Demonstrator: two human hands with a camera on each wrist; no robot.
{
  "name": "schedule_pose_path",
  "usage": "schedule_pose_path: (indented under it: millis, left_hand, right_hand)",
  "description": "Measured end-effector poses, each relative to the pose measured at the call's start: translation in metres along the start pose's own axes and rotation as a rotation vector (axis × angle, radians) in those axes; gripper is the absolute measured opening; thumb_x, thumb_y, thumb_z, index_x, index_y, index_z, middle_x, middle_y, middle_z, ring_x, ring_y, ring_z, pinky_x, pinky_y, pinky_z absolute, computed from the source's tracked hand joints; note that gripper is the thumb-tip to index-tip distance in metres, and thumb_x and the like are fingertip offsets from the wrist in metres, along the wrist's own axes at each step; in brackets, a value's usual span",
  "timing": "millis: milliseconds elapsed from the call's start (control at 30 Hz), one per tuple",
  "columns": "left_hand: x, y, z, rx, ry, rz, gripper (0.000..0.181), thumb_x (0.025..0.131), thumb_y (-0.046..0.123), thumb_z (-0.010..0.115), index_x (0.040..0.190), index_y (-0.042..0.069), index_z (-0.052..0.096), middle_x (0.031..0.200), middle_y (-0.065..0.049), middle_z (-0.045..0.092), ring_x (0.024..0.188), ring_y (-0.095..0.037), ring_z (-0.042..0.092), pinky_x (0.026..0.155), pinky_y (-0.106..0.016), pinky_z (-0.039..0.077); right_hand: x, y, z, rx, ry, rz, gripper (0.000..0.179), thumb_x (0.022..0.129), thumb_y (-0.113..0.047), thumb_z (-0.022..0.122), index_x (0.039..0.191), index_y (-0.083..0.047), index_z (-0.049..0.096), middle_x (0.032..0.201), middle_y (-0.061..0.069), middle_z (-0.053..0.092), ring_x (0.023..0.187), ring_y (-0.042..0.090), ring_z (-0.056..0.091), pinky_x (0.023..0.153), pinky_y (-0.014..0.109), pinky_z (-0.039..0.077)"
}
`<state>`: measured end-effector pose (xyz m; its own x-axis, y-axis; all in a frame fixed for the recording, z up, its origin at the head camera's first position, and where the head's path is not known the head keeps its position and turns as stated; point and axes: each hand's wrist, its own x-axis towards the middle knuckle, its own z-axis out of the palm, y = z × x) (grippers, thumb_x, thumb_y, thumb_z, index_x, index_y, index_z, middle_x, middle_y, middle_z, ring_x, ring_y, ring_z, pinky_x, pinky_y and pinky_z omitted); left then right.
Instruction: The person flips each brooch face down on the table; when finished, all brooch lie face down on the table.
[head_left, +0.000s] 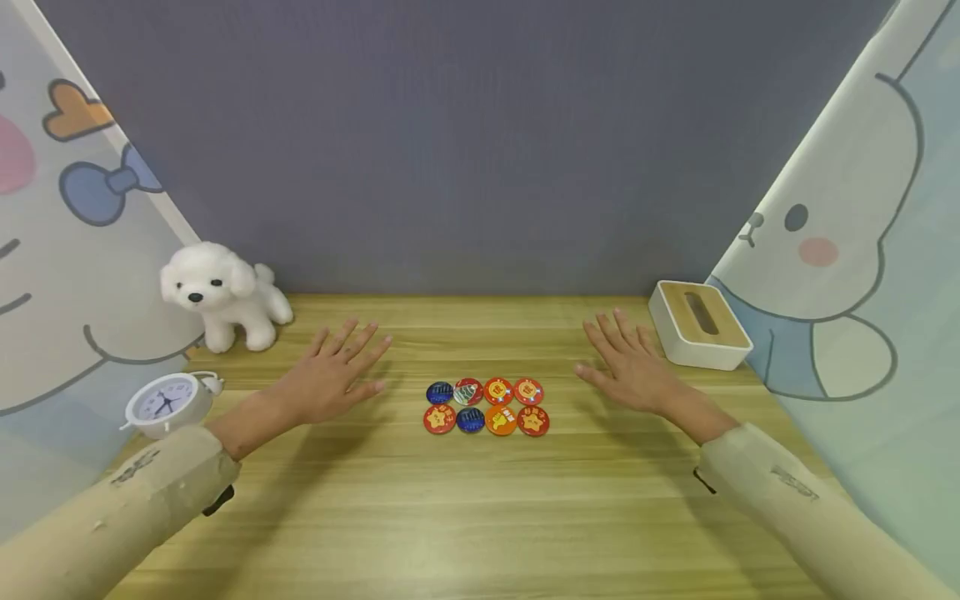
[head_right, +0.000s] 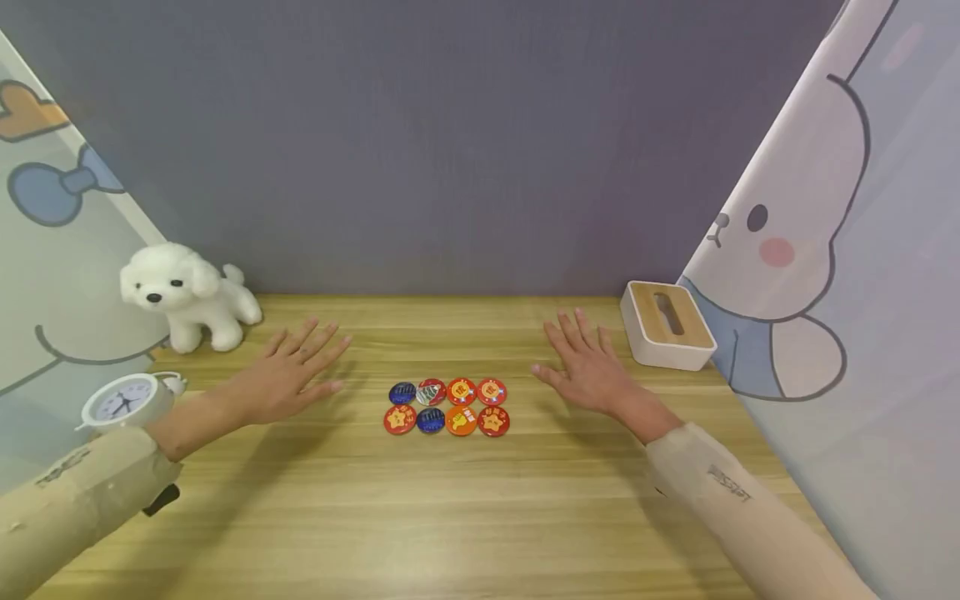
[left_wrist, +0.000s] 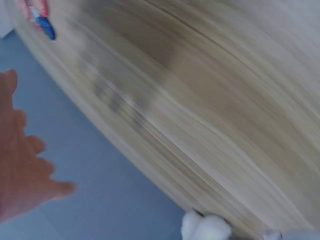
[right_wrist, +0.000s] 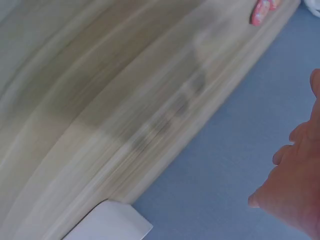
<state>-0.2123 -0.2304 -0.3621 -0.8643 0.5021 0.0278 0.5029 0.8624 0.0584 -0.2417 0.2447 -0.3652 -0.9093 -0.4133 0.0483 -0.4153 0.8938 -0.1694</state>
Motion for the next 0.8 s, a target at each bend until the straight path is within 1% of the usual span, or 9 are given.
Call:
schedule_pose_path:
  millis: [133,200,267,333,467,533,600,700,800]
  left_hand:
    - [0.007,0.006,0.001,-0.061,-0.044,-0.016,0.073,0.103,0.059,0.038,0.162,0.022,0.017,0.168,-0.017,0.012,0.154,-0.045,0.007,0.115,-0.071,0.018]
    - [0.013,0.009,0.001,-0.069,-0.058,-0.01,0.073,0.103,0.061,0.036,0.161,0.022,0.02,0.166,-0.018,0.019,0.153,-0.045,0.016,0.113,-0.071,0.023]
    - [0.02,0.013,0.0,-0.059,-0.06,0.002,0.071,0.103,0.06,0.037,0.16,0.021,0.025,0.164,-0.02,0.026,0.15,-0.045,0.025,0.111,-0.071,0.028]
    - [0.027,0.017,0.0,-0.06,-0.062,0.01,0.068,0.104,0.055,0.042,0.159,0.019,0.029,0.16,-0.022,0.033,0.146,-0.045,0.034,0.109,-0.069,0.032]
    - [0.039,0.021,0.002,-0.077,-0.034,0.019,0.063,0.104,0.044,0.051,0.156,0.012,0.036,0.154,-0.024,0.043,0.139,-0.045,0.044,0.108,-0.063,0.039]
    - [0.044,0.023,0.004,-0.094,-0.022,0.011,0.06,0.103,0.04,0.053,0.153,0.01,0.041,0.15,-0.023,0.049,0.135,-0.043,0.049,0.107,-0.059,0.042]
    - [0.049,0.025,0.007,-0.113,-0.022,-0.006,0.056,0.102,0.036,0.056,0.15,0.008,0.046,0.146,-0.021,0.053,0.132,-0.041,0.053,0.107,-0.057,0.044]
    - [0.055,0.031,0.008,-0.143,-0.037,-0.038,0.05,0.101,0.033,0.059,0.143,0.008,0.054,0.142,-0.019,0.058,0.129,-0.04,0.056,0.105,-0.056,0.045]
    - [0.06,0.035,0.009,-0.145,-0.056,-0.065,0.046,0.099,0.034,0.062,0.137,0.009,0.061,0.139,-0.018,0.06,0.128,-0.039,0.057,0.104,-0.055,0.047]
  right_hand:
    - [0.014,-0.013,0.0,0.057,0.009,-0.03,0.083,0.102,-0.06,0.042,0.163,-0.017,0.006,0.169,0.014,-0.005,0.155,0.035,-0.014,0.12,0.066,-0.001]
    - [0.023,-0.024,0.0,0.098,0.007,-0.049,0.083,0.101,-0.059,0.042,0.163,-0.017,0.006,0.169,0.013,-0.007,0.155,0.034,-0.015,0.121,0.064,0.002]
    - [0.032,-0.036,0.001,0.139,0.0,-0.064,0.083,0.101,-0.06,0.043,0.163,-0.018,0.006,0.169,0.011,-0.009,0.155,0.033,-0.014,0.122,0.062,0.005]
    - [0.041,-0.049,0.002,0.183,-0.019,-0.073,0.084,0.1,-0.062,0.042,0.163,-0.019,0.006,0.168,0.009,-0.012,0.155,0.032,-0.015,0.123,0.061,0.008]
    - [0.061,-0.076,0.01,0.249,-0.068,-0.1,0.083,0.1,-0.063,0.04,0.163,-0.022,0.005,0.169,0.008,-0.011,0.156,0.031,-0.012,0.123,0.059,0.009]
    - [0.069,-0.088,0.015,0.248,-0.093,-0.115,0.081,0.1,-0.062,0.042,0.163,-0.023,0.007,0.169,0.008,-0.006,0.157,0.033,-0.006,0.123,0.059,0.011]
    - [0.076,-0.1,0.02,0.232,-0.119,-0.135,0.079,0.101,-0.059,0.045,0.162,-0.02,0.014,0.17,0.01,0.002,0.157,0.035,0.001,0.123,0.058,0.013]
    - [0.084,-0.116,0.029,0.184,-0.157,-0.159,0.073,0.101,-0.052,0.051,0.159,-0.016,0.027,0.168,0.011,0.015,0.156,0.038,0.01,0.123,0.057,0.016]
    - [0.091,-0.13,0.035,0.149,-0.181,-0.18,0.062,0.1,-0.046,0.057,0.152,-0.013,0.044,0.165,0.014,0.026,0.154,0.041,0.016,0.122,0.059,0.017]
